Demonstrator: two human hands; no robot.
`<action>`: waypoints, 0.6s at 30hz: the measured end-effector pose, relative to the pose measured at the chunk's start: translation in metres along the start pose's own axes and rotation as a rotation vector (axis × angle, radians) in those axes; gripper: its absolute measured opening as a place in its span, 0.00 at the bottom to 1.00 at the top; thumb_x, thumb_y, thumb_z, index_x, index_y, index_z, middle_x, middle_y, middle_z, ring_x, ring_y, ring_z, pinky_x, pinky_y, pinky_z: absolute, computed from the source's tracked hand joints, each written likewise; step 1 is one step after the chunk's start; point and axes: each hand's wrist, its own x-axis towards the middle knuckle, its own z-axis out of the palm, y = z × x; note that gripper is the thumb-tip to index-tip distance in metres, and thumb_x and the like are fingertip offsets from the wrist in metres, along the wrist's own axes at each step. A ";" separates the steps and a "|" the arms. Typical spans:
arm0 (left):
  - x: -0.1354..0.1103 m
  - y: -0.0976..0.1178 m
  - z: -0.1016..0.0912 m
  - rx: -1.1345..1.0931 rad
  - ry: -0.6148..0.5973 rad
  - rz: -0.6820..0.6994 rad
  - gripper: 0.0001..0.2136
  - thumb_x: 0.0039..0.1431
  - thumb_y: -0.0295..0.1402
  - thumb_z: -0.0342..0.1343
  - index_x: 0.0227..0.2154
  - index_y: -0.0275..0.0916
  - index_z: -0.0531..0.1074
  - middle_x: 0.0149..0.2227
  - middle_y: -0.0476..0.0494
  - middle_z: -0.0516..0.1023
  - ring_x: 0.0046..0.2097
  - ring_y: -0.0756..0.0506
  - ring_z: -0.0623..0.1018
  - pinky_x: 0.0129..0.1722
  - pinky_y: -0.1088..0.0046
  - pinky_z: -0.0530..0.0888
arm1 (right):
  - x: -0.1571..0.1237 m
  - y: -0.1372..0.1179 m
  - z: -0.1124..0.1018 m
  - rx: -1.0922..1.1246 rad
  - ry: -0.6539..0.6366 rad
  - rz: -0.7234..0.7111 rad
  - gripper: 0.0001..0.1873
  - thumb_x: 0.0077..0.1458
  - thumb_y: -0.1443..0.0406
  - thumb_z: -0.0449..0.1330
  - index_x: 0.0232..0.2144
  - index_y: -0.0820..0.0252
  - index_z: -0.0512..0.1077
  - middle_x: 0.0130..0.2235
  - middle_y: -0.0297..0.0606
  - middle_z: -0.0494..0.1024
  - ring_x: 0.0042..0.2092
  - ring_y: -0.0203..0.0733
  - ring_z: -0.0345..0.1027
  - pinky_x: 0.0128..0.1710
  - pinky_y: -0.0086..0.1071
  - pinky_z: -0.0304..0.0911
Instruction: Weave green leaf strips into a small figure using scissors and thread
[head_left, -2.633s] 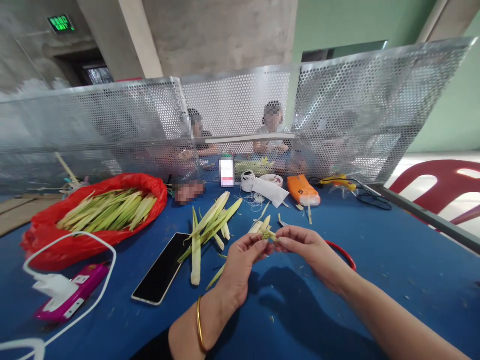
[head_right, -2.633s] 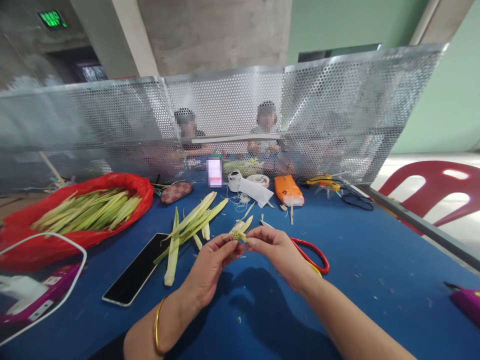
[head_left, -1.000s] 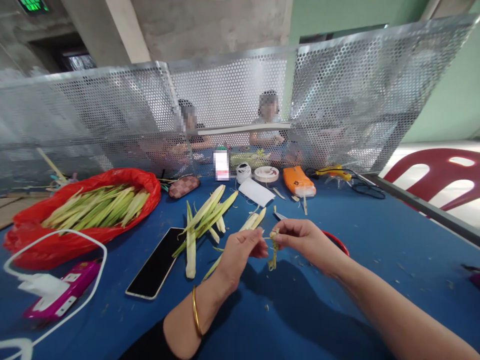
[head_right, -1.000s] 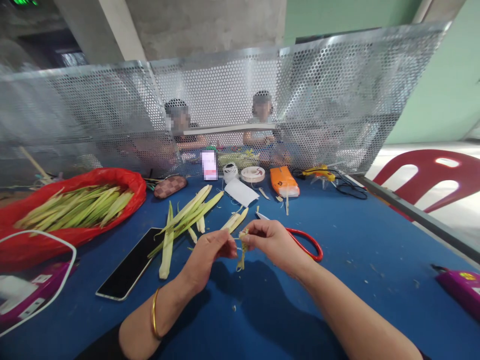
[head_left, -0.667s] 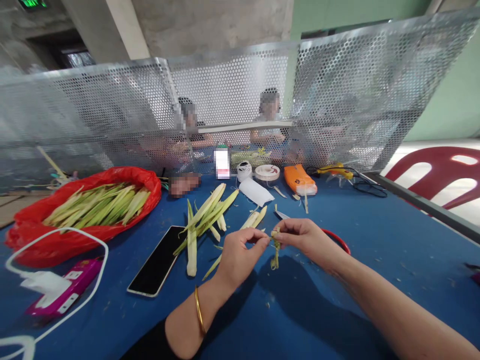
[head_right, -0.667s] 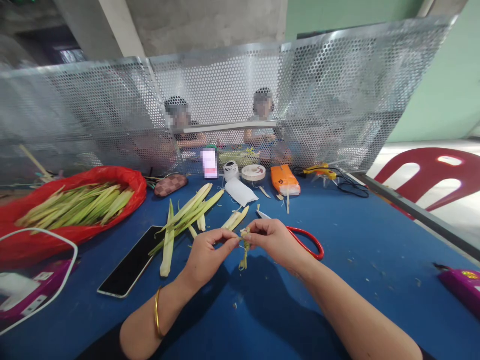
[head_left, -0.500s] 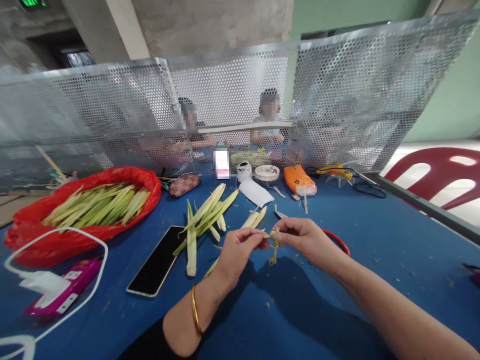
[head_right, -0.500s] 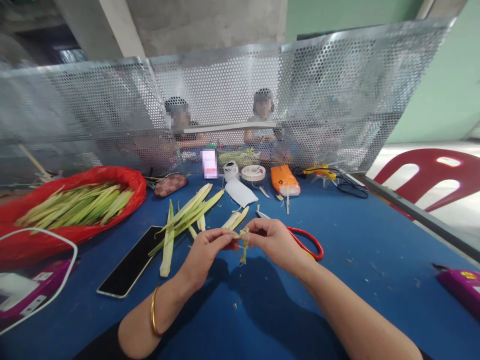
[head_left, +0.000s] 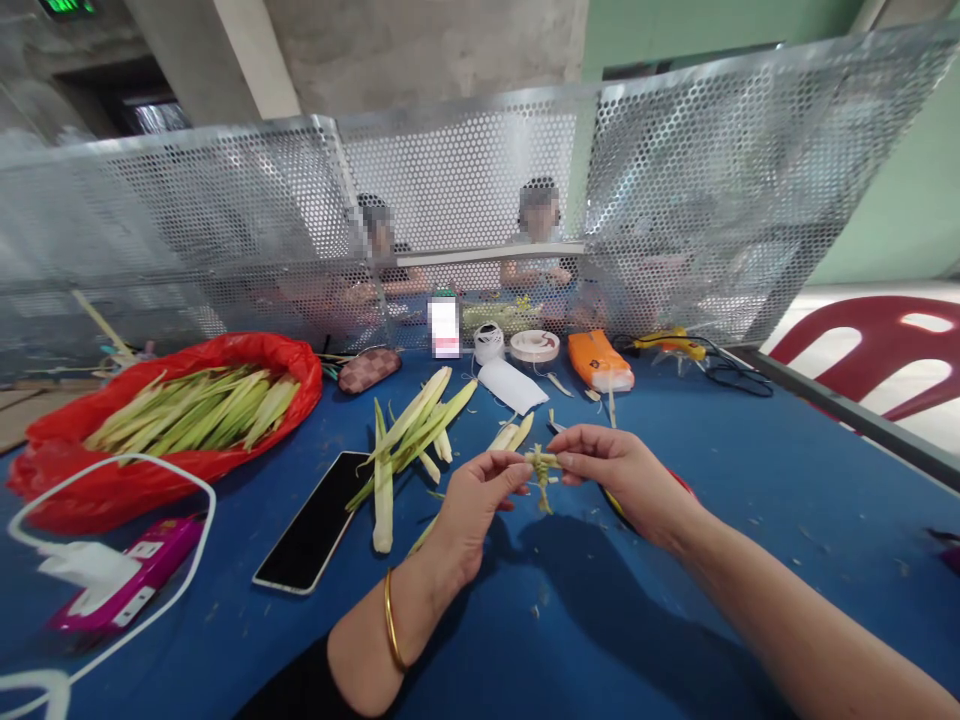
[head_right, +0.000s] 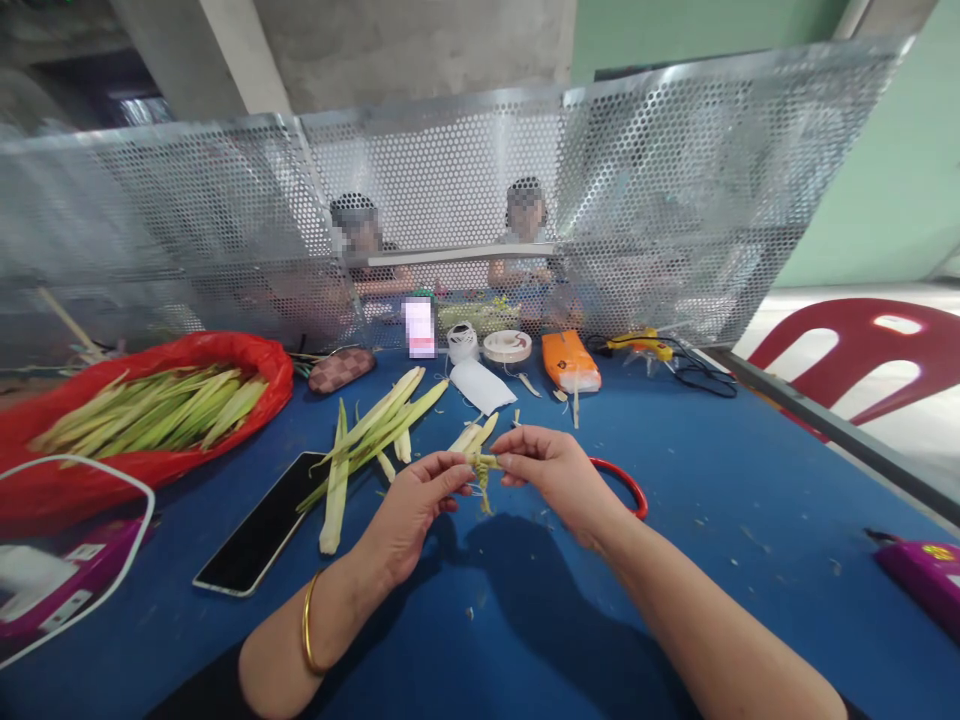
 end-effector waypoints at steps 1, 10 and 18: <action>0.000 0.000 0.000 0.023 -0.007 0.000 0.13 0.44 0.37 0.67 0.34 0.38 0.78 0.32 0.46 0.79 0.33 0.50 0.75 0.31 0.77 0.65 | 0.000 0.001 0.000 0.014 -0.006 0.009 0.14 0.37 0.61 0.70 0.28 0.61 0.76 0.27 0.32 0.76 0.28 0.33 0.67 0.31 0.29 0.62; -0.001 0.002 0.002 -0.045 -0.071 -0.024 0.11 0.45 0.37 0.66 0.30 0.37 0.77 0.27 0.48 0.77 0.30 0.51 0.73 0.31 0.75 0.65 | 0.002 0.007 0.004 -0.021 0.063 0.040 0.17 0.42 0.55 0.68 0.32 0.60 0.73 0.28 0.32 0.75 0.26 0.32 0.65 0.28 0.28 0.59; -0.001 0.000 0.003 -0.107 -0.042 -0.039 0.12 0.45 0.37 0.66 0.29 0.36 0.72 0.27 0.50 0.72 0.29 0.52 0.71 0.27 0.76 0.67 | -0.010 0.010 0.021 -0.235 -0.140 0.058 0.09 0.46 0.61 0.62 0.23 0.61 0.70 0.23 0.30 0.70 0.26 0.33 0.63 0.29 0.28 0.57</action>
